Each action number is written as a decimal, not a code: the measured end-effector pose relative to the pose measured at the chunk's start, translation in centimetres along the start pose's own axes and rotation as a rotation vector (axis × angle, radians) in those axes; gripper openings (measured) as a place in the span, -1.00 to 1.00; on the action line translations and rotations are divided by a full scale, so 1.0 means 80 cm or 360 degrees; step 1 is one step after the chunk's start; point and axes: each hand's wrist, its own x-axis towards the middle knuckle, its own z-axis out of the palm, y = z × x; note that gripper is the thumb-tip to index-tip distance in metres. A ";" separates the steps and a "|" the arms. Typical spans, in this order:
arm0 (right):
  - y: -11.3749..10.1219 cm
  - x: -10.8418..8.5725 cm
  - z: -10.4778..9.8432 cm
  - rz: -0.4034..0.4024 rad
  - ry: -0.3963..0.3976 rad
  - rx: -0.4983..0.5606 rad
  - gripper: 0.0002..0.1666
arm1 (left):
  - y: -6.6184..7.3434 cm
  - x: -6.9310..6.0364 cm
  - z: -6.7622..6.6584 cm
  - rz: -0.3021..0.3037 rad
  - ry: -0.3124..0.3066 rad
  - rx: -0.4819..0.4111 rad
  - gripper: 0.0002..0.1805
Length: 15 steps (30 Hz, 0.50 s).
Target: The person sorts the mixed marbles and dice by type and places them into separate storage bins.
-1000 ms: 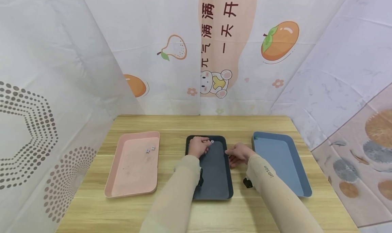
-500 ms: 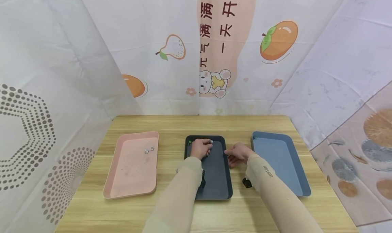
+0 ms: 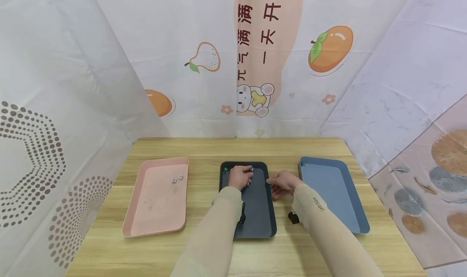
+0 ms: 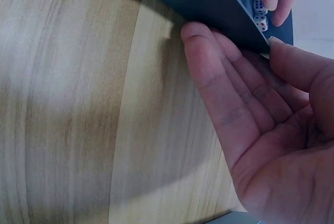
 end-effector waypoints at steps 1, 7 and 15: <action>0.000 0.000 0.000 -0.0001 -0.0001 -0.0002 -0.65 | 0.000 0.000 0.000 0.0006 -0.0005 0.0014 -0.59; 0.000 0.002 0.000 -0.0009 0.0008 -0.0021 -0.65 | -0.001 0.003 -0.002 -0.0004 -0.0040 0.0033 -0.55; 0.001 0.002 0.000 -0.0009 0.0000 -0.0008 -0.65 | 0.000 0.005 -0.004 -0.0039 -0.0079 0.0044 -0.58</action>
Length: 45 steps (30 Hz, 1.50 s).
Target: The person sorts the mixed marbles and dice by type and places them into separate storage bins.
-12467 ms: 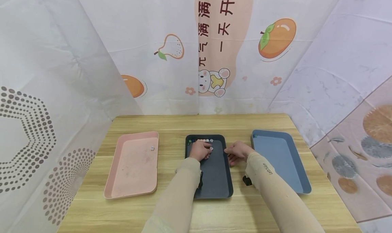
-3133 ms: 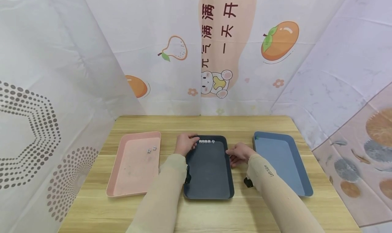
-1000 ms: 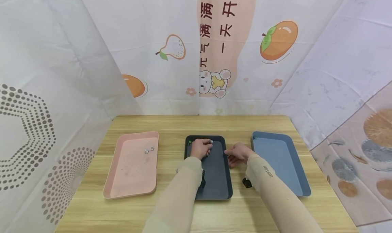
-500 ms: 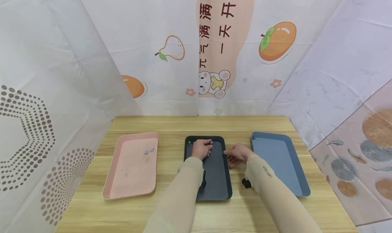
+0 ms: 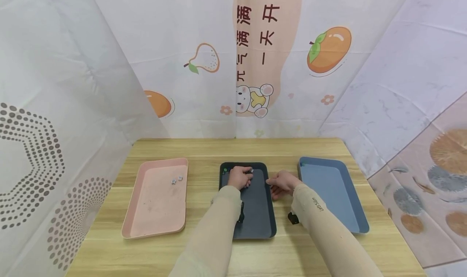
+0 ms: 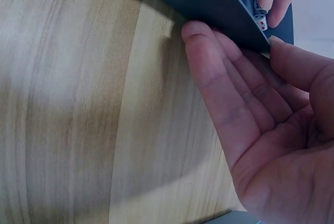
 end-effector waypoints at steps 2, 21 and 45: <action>0.000 -0.001 0.001 0.0003 0.0002 0.0002 -0.66 | 0.000 0.000 0.000 -0.0006 0.0003 -0.0015 -0.62; -0.001 -0.004 0.002 -0.0020 0.0007 -0.0011 -0.64 | -0.003 0.000 0.005 -0.0014 0.0050 0.0101 -0.86; -0.002 -0.004 0.000 -0.0028 0.0000 -0.0013 -0.65 | 0.000 -0.002 -0.012 0.0067 -0.0130 0.0199 -0.89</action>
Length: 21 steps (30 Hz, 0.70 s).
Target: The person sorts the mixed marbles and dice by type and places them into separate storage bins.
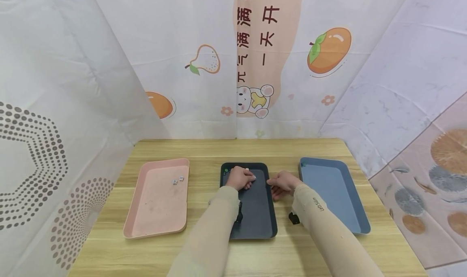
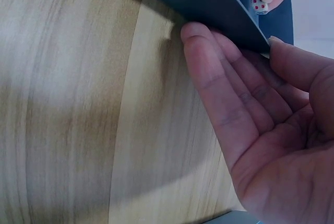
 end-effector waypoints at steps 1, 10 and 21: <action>0.000 0.000 0.000 0.0000 -0.0003 0.0000 -0.65 | 0.002 -0.002 -0.004 0.0015 -0.0007 -0.0007 -0.88; -0.001 -0.002 -0.002 -0.0015 -0.0004 0.0011 -0.68 | 0.011 0.000 -0.049 0.0148 -0.0024 -0.0116 -0.82; 0.000 -0.001 0.001 -0.0007 0.0000 0.0006 -0.67 | 0.009 -0.014 -0.130 0.0181 0.0102 -0.0115 -0.79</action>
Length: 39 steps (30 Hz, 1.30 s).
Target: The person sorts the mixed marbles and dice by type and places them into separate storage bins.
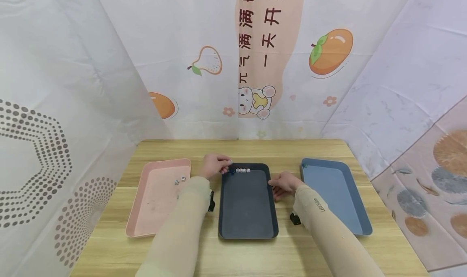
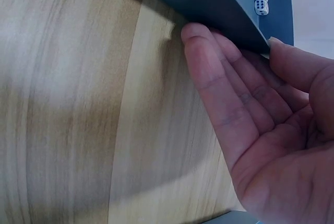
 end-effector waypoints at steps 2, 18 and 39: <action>0.001 0.000 0.000 -0.0005 0.0004 -0.0001 -0.67 | -0.001 -0.005 -0.018 0.0001 0.0001 0.0034 -0.77; -0.002 -0.003 0.002 -0.0016 -0.0003 -0.0029 -0.66 | -0.041 -0.051 -0.140 -0.0211 0.0114 0.0127 -0.67; -0.001 -0.006 0.002 0.0008 0.0023 -0.0015 -0.65 | -0.099 -0.100 -0.187 -0.0215 0.0346 0.0469 -0.85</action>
